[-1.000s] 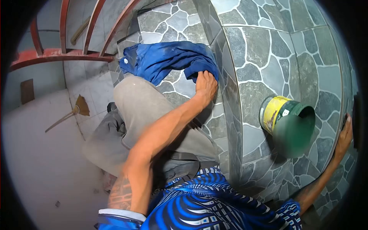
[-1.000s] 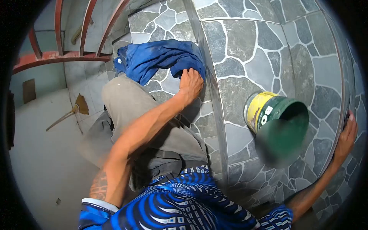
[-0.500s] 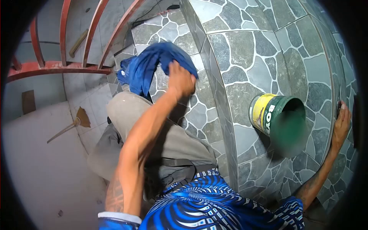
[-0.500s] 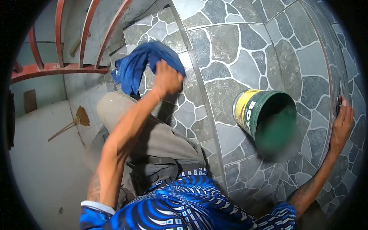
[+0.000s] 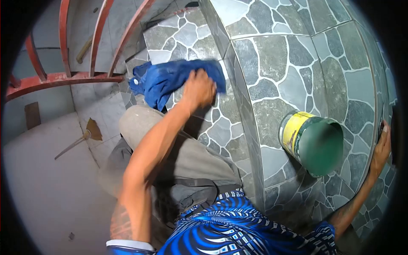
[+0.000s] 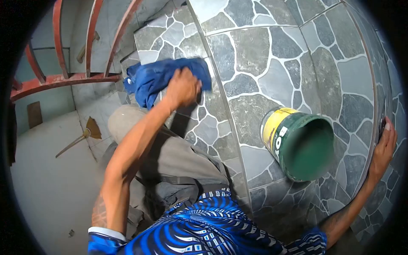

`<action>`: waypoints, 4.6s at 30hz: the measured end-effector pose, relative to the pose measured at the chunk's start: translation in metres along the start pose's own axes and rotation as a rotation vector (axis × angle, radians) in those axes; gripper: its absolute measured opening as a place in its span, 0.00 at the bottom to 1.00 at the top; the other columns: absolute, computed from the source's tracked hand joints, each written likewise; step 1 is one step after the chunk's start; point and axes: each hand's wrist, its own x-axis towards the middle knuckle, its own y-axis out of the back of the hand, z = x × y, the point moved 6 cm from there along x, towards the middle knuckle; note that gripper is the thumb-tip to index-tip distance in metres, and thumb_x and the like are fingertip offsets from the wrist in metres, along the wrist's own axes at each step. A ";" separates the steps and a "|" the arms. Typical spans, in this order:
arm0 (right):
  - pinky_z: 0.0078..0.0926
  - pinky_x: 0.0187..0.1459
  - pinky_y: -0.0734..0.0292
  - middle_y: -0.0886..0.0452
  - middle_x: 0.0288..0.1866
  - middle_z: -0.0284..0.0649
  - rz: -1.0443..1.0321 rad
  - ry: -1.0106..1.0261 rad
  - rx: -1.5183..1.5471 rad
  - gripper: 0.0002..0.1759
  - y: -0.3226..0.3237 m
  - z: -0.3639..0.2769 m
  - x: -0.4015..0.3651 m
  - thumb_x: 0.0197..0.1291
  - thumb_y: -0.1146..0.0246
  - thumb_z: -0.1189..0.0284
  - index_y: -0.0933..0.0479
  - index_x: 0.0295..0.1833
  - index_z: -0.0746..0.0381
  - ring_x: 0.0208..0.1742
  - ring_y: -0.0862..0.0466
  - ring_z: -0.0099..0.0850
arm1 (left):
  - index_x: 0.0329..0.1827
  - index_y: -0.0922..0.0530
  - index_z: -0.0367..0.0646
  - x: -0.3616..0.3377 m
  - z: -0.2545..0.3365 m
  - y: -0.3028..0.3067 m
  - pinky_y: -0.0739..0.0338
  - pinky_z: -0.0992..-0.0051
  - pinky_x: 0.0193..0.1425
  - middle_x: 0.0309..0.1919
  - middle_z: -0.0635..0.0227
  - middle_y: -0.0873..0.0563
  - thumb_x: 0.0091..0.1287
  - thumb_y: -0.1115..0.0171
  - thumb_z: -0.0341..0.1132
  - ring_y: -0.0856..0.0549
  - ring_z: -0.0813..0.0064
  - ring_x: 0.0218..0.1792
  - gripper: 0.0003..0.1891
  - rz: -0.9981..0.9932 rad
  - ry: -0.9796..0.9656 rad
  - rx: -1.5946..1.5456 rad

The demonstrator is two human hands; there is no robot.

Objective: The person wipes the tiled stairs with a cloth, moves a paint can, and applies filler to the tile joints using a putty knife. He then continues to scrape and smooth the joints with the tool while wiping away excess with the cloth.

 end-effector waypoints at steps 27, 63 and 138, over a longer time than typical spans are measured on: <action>0.36 0.69 0.32 0.21 0.65 0.46 -0.030 0.098 -0.060 0.23 0.001 0.005 0.002 0.82 0.54 0.60 0.23 0.68 0.62 0.67 0.23 0.42 | 0.47 0.16 0.33 -0.047 0.054 0.013 0.47 0.44 0.80 0.51 0.49 0.16 0.63 0.42 0.51 0.25 0.49 0.64 0.26 0.271 -0.068 -0.038; 0.36 0.68 0.30 0.20 0.62 0.48 0.006 0.156 -0.119 0.23 -0.001 0.008 0.004 0.82 0.53 0.61 0.23 0.66 0.64 0.65 0.21 0.43 | 0.59 0.22 0.38 -0.007 -0.090 0.002 0.34 0.42 0.67 0.61 0.52 0.20 0.72 0.54 0.46 0.27 0.50 0.66 0.24 -0.136 0.371 -0.060; 0.46 0.69 0.35 0.22 0.64 0.45 -0.051 -0.393 -0.598 0.19 -0.093 -0.229 -0.349 0.75 0.48 0.69 0.25 0.65 0.65 0.64 0.26 0.46 | 0.40 0.20 0.36 -0.005 -0.141 0.009 0.25 0.60 0.54 0.42 0.52 0.18 0.73 0.46 0.44 0.20 0.55 0.50 0.17 -0.146 -0.842 -0.044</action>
